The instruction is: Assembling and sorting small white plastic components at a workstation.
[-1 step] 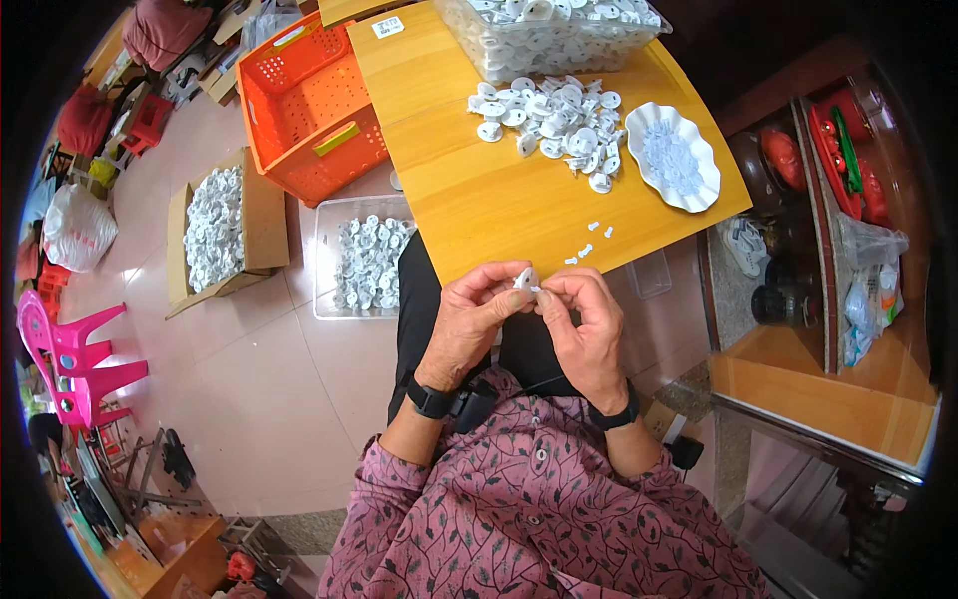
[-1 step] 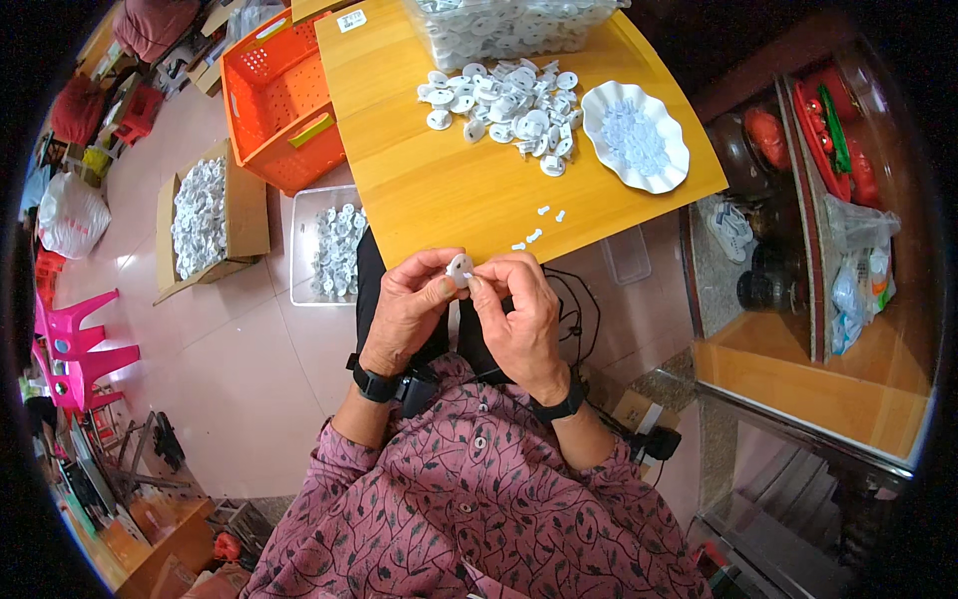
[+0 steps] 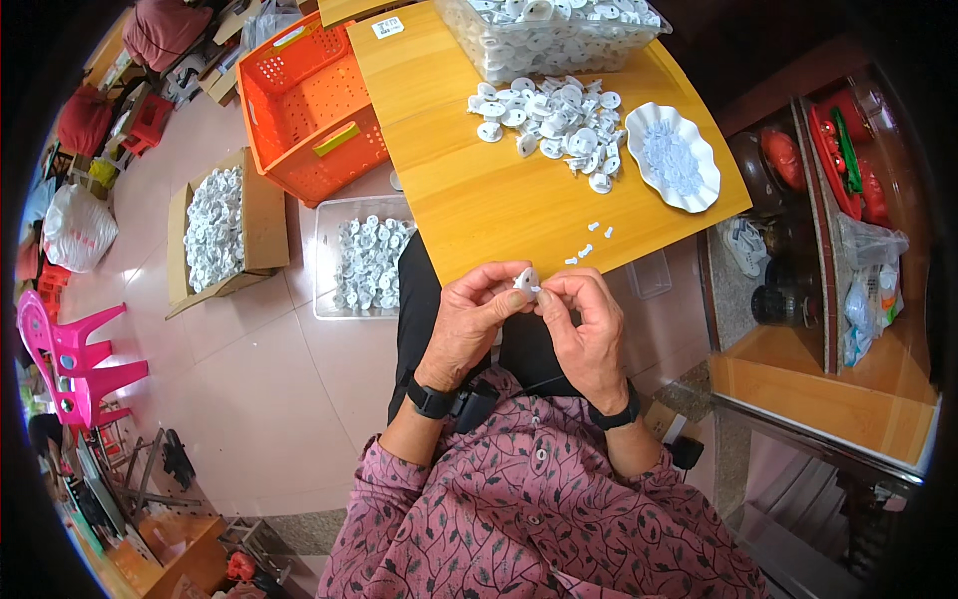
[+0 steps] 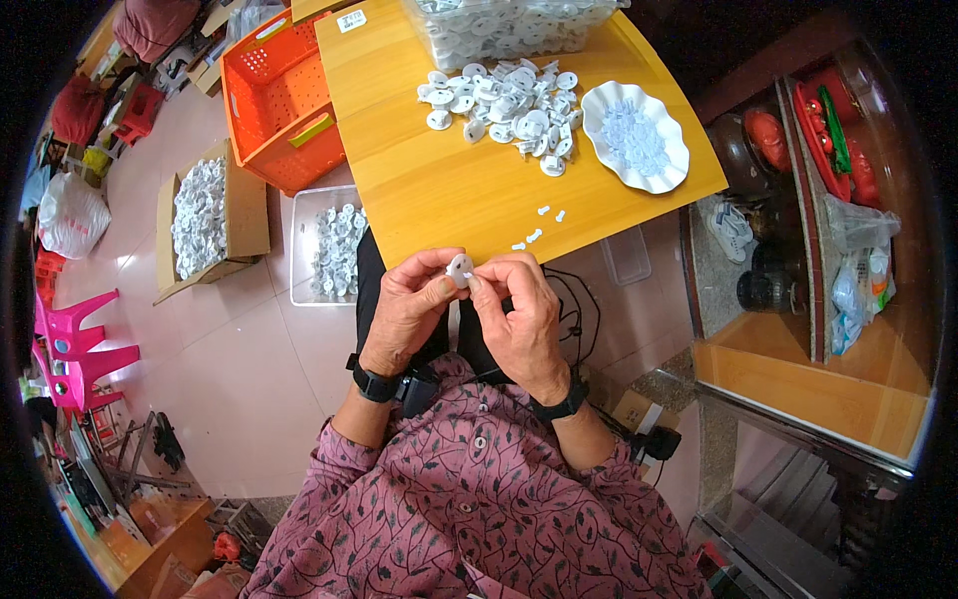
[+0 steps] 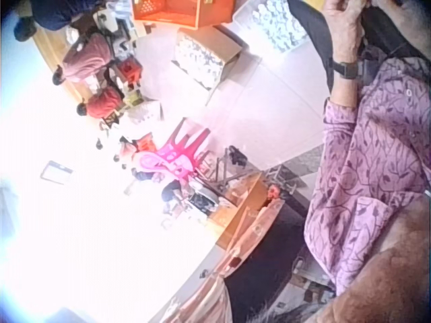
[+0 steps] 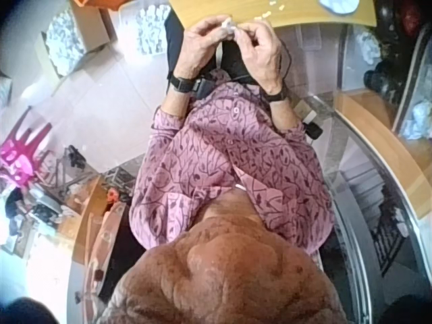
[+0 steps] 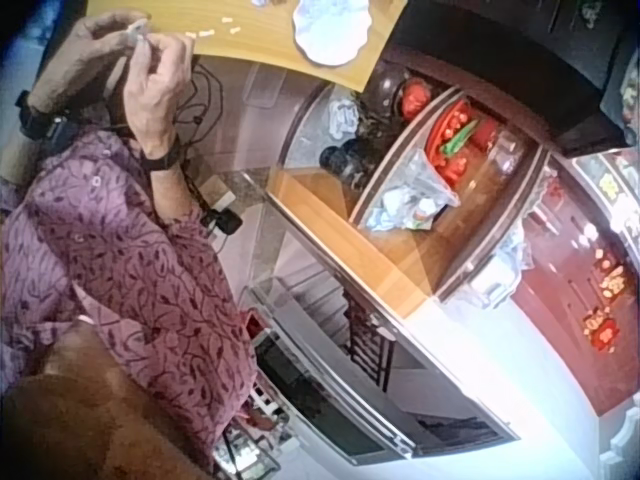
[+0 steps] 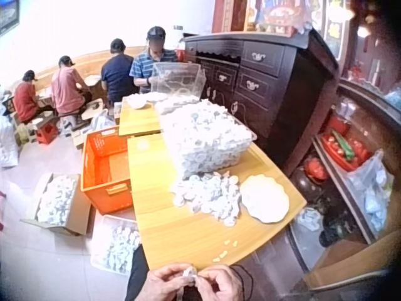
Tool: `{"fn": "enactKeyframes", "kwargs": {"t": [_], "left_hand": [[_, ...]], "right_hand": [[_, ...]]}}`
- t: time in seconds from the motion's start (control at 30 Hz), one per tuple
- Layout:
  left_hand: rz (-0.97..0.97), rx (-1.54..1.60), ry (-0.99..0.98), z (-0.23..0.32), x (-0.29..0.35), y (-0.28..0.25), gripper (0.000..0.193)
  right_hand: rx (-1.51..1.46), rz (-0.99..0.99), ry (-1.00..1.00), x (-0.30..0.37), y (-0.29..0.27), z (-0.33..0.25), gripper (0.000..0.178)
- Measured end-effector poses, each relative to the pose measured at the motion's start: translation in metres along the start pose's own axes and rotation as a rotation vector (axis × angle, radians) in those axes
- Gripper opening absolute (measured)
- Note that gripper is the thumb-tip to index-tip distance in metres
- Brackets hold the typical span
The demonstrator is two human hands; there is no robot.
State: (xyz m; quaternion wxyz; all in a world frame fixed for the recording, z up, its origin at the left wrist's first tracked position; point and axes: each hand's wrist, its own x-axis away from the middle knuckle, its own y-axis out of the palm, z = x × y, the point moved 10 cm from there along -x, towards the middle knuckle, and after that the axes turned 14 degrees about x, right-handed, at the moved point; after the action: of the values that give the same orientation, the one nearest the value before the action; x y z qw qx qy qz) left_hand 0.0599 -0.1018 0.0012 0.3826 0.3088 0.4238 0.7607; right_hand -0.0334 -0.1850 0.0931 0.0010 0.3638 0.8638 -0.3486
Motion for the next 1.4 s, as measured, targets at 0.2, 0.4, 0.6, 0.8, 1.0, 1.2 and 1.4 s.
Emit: {"fn": "enactKeyframes", "kwargs": {"t": [0.2,0.4,0.6,0.8,1.0,1.2,1.4], "left_hand": [[0.006,-0.028,0.011,0.001,0.0,-0.002,0.031],[-0.014,-0.164,0.057,0.006,0.001,-0.004,0.032],[-0.012,-0.172,0.004,0.004,0.002,-0.009,0.03],[-0.014,-0.054,-0.003,0.002,0.001,-0.01,0.029],[-0.019,-0.036,0.005,0.006,0.003,-0.007,0.029],[0.074,-0.064,0.021,0.013,0.007,-0.014,0.029],[0.2,-0.124,0.275,0.076,0.014,-0.048,0.026]], "right_hand": [[0.085,-0.011,-0.062,-0.001,0.002,-0.006,0.011],[0.175,0.012,-0.144,-0.001,0.005,-0.018,0.013],[0.033,-0.016,-0.092,-0.001,0.008,-0.012,0.006],[-0.03,-0.038,-0.029,-0.002,0.01,-0.003,0.004],[-0.036,-0.041,0.011,-0.001,0.013,-0.004,0.006],[-0.006,-0.058,0.013,0.0,0.021,-0.005,0.005],[0.15,0.002,-0.043,0.004,0.004,0.003,0.006]]}}
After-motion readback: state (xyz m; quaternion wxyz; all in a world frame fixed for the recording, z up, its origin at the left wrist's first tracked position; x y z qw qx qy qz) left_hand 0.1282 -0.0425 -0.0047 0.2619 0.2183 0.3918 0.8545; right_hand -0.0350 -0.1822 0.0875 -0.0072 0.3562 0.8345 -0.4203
